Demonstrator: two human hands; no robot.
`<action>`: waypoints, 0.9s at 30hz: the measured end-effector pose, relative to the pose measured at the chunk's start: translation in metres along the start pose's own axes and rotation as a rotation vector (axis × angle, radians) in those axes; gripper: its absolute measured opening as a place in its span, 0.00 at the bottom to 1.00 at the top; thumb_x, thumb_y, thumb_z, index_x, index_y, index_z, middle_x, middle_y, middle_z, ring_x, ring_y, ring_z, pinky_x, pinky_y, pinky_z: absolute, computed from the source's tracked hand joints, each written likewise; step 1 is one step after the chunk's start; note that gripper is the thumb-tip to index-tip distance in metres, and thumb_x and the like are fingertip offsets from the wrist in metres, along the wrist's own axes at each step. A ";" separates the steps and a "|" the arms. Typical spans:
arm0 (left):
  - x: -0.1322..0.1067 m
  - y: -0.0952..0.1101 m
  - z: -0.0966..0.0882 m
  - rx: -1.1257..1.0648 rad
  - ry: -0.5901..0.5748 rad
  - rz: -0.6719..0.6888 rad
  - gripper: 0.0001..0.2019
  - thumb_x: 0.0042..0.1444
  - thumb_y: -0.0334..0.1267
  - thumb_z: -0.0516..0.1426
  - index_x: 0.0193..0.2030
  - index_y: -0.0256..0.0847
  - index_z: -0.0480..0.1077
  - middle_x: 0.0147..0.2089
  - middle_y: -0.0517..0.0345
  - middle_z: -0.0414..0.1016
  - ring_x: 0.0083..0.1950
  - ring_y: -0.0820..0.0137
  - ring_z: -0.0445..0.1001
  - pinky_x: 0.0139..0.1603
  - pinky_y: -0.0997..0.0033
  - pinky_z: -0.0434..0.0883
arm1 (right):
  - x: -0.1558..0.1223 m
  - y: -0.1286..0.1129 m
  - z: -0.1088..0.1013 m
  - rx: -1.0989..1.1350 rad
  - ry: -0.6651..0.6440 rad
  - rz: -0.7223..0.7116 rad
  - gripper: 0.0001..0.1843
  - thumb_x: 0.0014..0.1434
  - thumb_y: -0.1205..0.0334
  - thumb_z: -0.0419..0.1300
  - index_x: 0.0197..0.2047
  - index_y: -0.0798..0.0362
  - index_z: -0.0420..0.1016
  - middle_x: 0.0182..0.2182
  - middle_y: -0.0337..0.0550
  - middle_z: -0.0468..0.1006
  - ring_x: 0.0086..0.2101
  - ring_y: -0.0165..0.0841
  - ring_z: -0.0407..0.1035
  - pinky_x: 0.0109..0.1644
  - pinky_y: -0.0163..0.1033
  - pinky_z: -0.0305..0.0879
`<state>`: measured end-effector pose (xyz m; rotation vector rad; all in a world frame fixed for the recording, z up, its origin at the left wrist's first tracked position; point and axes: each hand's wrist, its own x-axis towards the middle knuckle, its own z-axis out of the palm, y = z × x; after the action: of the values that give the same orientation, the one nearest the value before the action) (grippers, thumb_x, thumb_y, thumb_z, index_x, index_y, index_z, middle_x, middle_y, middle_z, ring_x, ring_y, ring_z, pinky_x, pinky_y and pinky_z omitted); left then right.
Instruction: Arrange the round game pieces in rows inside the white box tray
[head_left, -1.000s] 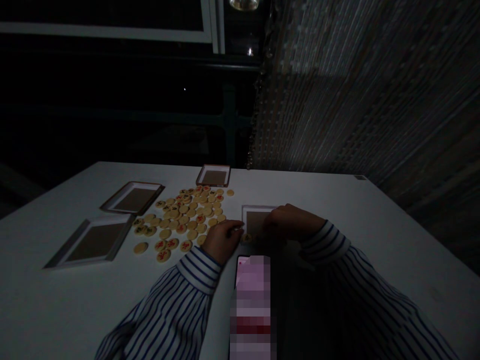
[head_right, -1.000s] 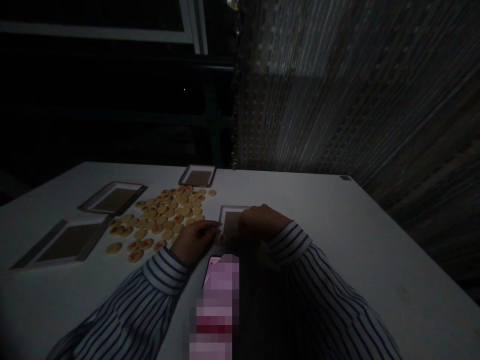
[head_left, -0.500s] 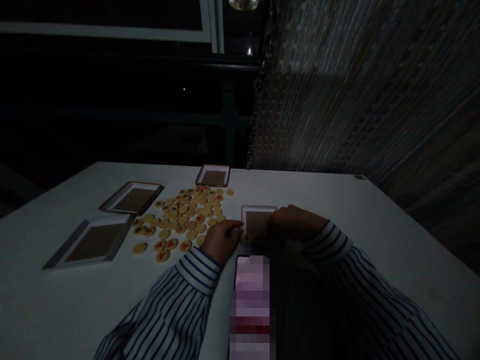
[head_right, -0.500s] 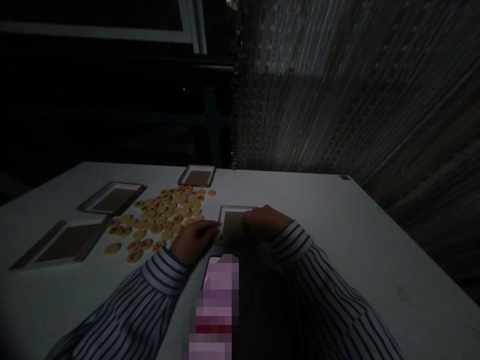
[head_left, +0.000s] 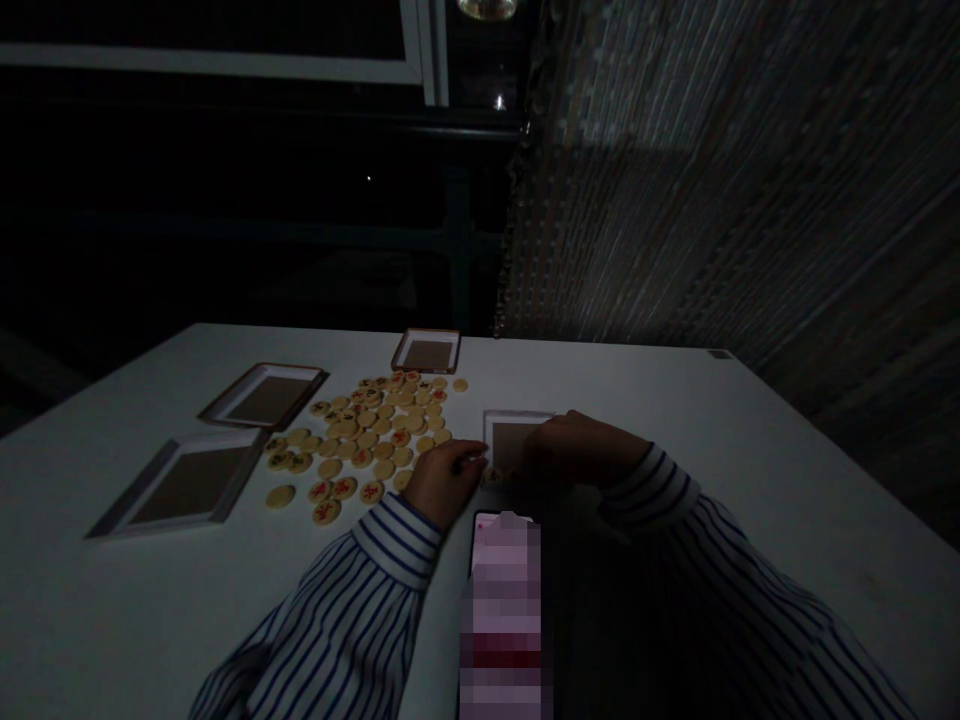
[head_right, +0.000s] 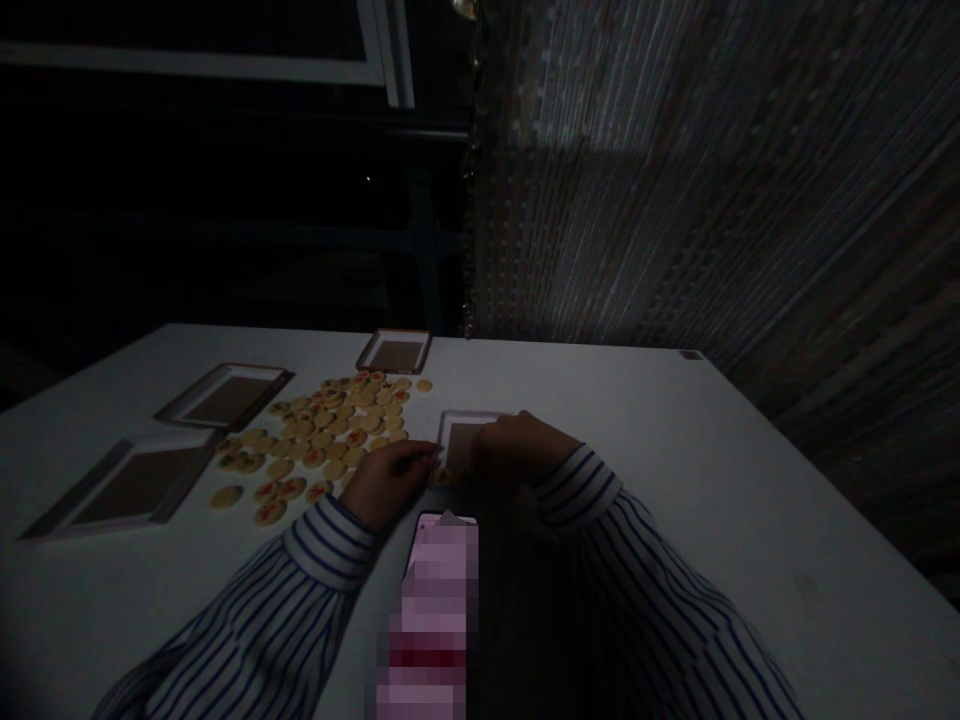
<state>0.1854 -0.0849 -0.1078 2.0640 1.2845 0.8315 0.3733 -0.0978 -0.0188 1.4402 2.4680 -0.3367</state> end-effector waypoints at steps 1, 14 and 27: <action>0.000 0.000 0.000 0.003 -0.002 -0.001 0.13 0.50 0.37 0.52 0.40 0.39 0.72 0.36 0.54 0.76 0.35 0.70 0.73 0.39 0.70 0.70 | 0.000 0.000 0.000 -0.001 0.009 -0.003 0.10 0.51 0.61 0.53 0.33 0.48 0.75 0.31 0.41 0.76 0.29 0.31 0.69 0.30 0.33 0.59; 0.000 0.000 -0.010 0.021 0.160 0.035 0.12 0.51 0.39 0.52 0.39 0.38 0.72 0.38 0.53 0.75 0.39 0.69 0.72 0.42 0.69 0.69 | -0.004 0.005 -0.006 -0.028 0.288 0.021 0.15 0.56 0.62 0.46 0.42 0.50 0.71 0.37 0.43 0.75 0.36 0.33 0.68 0.39 0.37 0.58; -0.007 -0.005 -0.050 -0.074 0.378 -0.122 0.17 0.50 0.47 0.51 0.40 0.37 0.71 0.38 0.52 0.75 0.37 0.68 0.73 0.38 0.68 0.71 | -0.012 0.000 -0.014 0.060 0.551 0.029 0.17 0.57 0.62 0.46 0.48 0.53 0.67 0.42 0.44 0.73 0.41 0.33 0.66 0.46 0.40 0.56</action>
<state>0.1426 -0.0827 -0.0811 1.8049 1.5326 1.2343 0.3775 -0.1031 -0.0019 1.7845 2.8671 -0.0009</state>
